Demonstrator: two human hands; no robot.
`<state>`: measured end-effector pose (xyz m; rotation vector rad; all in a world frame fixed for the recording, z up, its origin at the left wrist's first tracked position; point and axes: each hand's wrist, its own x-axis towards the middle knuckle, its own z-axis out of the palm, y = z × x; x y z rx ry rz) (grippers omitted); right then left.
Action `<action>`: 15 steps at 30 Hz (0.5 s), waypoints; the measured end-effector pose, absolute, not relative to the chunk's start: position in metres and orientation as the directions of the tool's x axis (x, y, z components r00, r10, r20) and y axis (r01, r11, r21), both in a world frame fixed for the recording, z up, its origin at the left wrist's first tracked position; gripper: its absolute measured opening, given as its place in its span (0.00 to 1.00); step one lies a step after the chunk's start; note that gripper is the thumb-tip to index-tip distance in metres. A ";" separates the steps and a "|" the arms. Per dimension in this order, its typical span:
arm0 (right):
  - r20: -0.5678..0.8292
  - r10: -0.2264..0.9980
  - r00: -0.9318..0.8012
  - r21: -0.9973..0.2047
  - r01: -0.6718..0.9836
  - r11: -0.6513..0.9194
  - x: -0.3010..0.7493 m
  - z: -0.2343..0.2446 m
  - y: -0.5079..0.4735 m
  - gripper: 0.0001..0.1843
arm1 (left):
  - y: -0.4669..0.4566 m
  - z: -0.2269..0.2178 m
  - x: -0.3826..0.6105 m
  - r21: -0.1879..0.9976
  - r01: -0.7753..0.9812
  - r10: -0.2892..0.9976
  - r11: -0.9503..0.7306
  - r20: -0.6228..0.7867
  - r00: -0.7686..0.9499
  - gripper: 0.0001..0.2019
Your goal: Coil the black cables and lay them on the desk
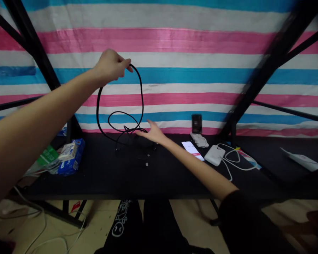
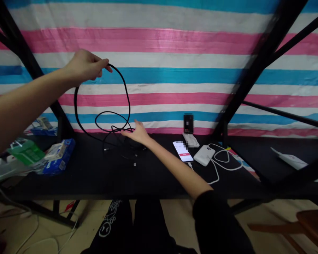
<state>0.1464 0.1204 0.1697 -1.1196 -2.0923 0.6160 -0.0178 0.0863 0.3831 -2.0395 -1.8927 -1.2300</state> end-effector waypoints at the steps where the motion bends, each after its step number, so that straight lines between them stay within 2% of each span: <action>1: 0.376 0.840 -0.390 -0.628 0.559 0.541 0.130 0.170 0.115 0.56 | 0.086 0.382 -0.017 0.452 0.863 0.791 -0.224 0.602 -0.110 0.29; 3: 0.383 0.850 -0.361 -0.543 0.656 0.523 0.104 0.166 0.105 0.61 | 0.085 0.380 -0.019 0.473 0.849 0.790 -0.236 0.602 -0.116 0.30; 4: 0.357 0.857 -0.373 -0.497 0.701 0.512 0.094 0.163 0.103 0.61 | 0.083 0.379 -0.021 0.458 0.858 0.788 -0.233 0.605 -0.109 0.30; 5: 0.334 0.855 -0.397 -0.455 0.727 0.515 0.088 0.161 0.102 0.57 | 0.080 0.379 -0.025 0.415 0.883 0.780 -0.220 0.619 -0.097 0.29; 9: 0.322 0.783 -0.532 -0.325 0.715 0.619 0.092 0.170 0.116 0.18 | 0.067 0.372 -0.049 0.106 0.993 0.710 -0.048 0.703 -0.041 0.25; 10: 0.327 0.765 -0.554 -0.314 0.700 0.641 0.097 0.175 0.122 0.14 | 0.065 0.366 -0.056 0.044 0.999 0.727 0.022 0.686 -0.046 0.24; 13: 0.363 0.719 -0.592 -0.321 0.645 0.693 0.112 0.194 0.134 0.15 | 0.070 0.332 -0.076 -0.067 0.982 0.846 0.174 0.520 -0.114 0.23; 15: 0.450 0.683 -0.575 -0.373 0.574 0.729 0.121 0.204 0.138 0.15 | 0.080 0.297 -0.086 -0.076 0.983 0.897 0.169 0.426 -0.122 0.20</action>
